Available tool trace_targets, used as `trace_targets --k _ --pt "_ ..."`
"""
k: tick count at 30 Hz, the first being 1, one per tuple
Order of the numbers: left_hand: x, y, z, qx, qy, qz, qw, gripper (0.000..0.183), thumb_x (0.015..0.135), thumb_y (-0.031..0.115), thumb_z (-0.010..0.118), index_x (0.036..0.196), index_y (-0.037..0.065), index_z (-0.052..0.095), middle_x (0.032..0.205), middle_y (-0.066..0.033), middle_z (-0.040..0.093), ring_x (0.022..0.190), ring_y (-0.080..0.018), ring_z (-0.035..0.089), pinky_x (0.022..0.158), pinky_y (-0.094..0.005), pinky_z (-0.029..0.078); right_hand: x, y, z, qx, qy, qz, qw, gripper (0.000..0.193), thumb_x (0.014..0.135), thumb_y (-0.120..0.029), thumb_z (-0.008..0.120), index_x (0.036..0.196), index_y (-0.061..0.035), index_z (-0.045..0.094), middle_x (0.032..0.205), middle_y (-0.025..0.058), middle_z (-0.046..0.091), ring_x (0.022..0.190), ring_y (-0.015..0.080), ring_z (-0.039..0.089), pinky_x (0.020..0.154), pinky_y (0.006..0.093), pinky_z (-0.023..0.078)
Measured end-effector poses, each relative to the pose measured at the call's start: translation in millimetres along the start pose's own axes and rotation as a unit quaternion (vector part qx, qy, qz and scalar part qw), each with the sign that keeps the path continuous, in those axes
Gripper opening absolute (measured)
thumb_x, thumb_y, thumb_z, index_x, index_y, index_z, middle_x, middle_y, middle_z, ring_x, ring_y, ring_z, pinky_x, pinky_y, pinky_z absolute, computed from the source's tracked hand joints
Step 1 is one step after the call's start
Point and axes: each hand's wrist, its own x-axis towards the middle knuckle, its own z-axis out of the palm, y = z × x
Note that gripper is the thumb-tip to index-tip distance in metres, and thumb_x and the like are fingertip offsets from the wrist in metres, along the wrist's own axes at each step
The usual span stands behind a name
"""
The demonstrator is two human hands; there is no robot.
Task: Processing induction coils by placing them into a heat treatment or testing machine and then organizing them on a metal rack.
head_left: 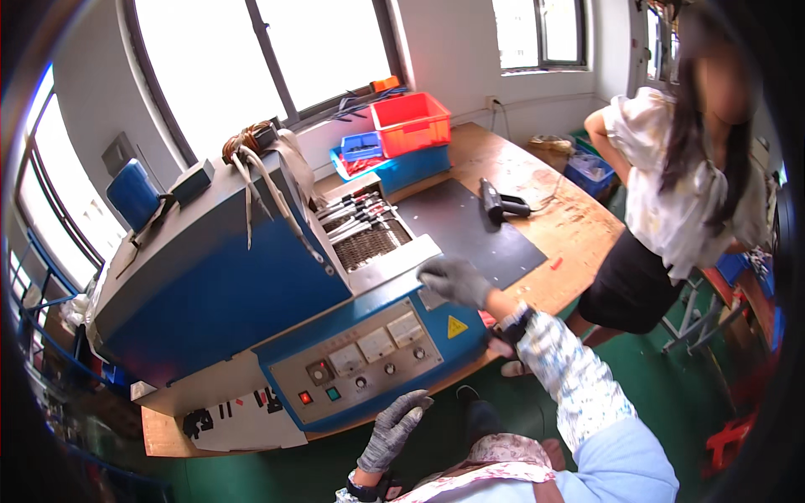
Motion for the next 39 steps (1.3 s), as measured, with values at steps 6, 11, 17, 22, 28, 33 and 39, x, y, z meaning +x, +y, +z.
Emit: trace_targets --k 6,11,17,22,28,33,39 --pt "51.9 30.5 -0.7 0.076 0.175 0.023 0.981 0.032 0.089 0.012 0.054 0.120 0.002 0.054 0.107 -0.0070 0.062 0.102 -0.0143 0.055 0.091 -0.0270 0.041 188.1 98.6 19.8 -0.120 -0.099 0.094 0.983 0.034 0.073 -0.024 0.059 0.101 -0.0056 0.063 0.101 0.0213 0.062 0.098 0.0370 0.059 0.084 0.0422 0.046" --pt "95.7 41.0 -11.7 0.065 0.247 -0.025 0.967 0.032 0.089 0.013 0.055 0.119 0.003 0.055 0.106 -0.0054 0.062 0.100 -0.0136 0.055 0.091 -0.0275 0.042 256.1 216.1 53.5 0.049 -0.169 0.132 0.976 0.018 0.070 -0.024 0.059 0.080 -0.0105 0.067 0.086 0.0145 0.066 0.082 0.0340 0.063 0.069 0.0422 0.049" --pt "134.3 45.8 -19.8 0.019 0.304 -0.012 0.952 0.030 0.090 0.014 0.054 0.117 0.002 0.056 0.105 -0.0068 0.062 0.099 -0.0147 0.056 0.090 -0.0280 0.042 261.6 264.7 73.9 0.344 0.094 -0.102 0.929 0.014 0.081 -0.018 0.058 0.085 -0.0054 0.060 0.064 0.0056 0.053 0.062 0.0163 0.057 0.052 0.0277 0.045" --pt "167.1 39.8 -44.4 0.019 0.260 -0.018 0.965 0.031 0.089 0.014 0.055 0.117 0.001 0.055 0.105 -0.0082 0.063 0.100 -0.0163 0.057 0.091 -0.0295 0.043 174.4 156.8 11.9 0.399 0.032 0.112 0.909 0.025 0.080 -0.007 0.058 0.103 0.0005 0.054 0.090 0.0055 0.059 0.082 0.0153 0.057 0.072 0.0284 0.050" --pt "220.2 27.0 -62.7 -0.193 0.201 0.024 0.960 0.039 0.088 0.017 0.057 0.122 -0.001 0.049 0.110 -0.0168 0.059 0.107 -0.0300 0.056 0.095 -0.0418 0.045 90.6 90.6 20.7 0.116 -0.140 -0.214 0.960 0.025 0.076 -0.012 0.058 0.100 -0.0065 0.055 0.088 0.0160 0.057 0.083 0.0342 0.057 0.076 0.0418 0.047" --pt "246.5 9.4 -87.9 -0.322 0.133 0.072 0.935 0.042 0.097 0.012 0.032 0.136 -0.002 0.025 0.129 -0.0262 0.039 0.122 -0.0373 0.041 0.105 -0.0444 0.036 77.8 98.5 45.0 -0.039 -0.065 -0.245 0.967 0.023 0.078 -0.013 0.057 0.100 -0.0076 0.053 0.084 0.0143 0.053 0.081 0.0333 0.055 0.072 0.0432 0.046" --pt "249.6 1.2 -93.9 -0.349 0.112 0.082 0.927 0.042 0.095 0.008 0.035 0.135 -0.001 0.027 0.128 -0.0258 0.040 0.124 -0.0377 0.039 0.106 -0.0448 0.033 75.1 88.7 44.5 -0.090 0.002 -0.174 0.981 0.020 0.078 -0.015 0.057 0.096 -0.0072 0.057 0.085 0.0119 0.055 0.082 0.0313 0.055 0.073 0.0420 0.046"
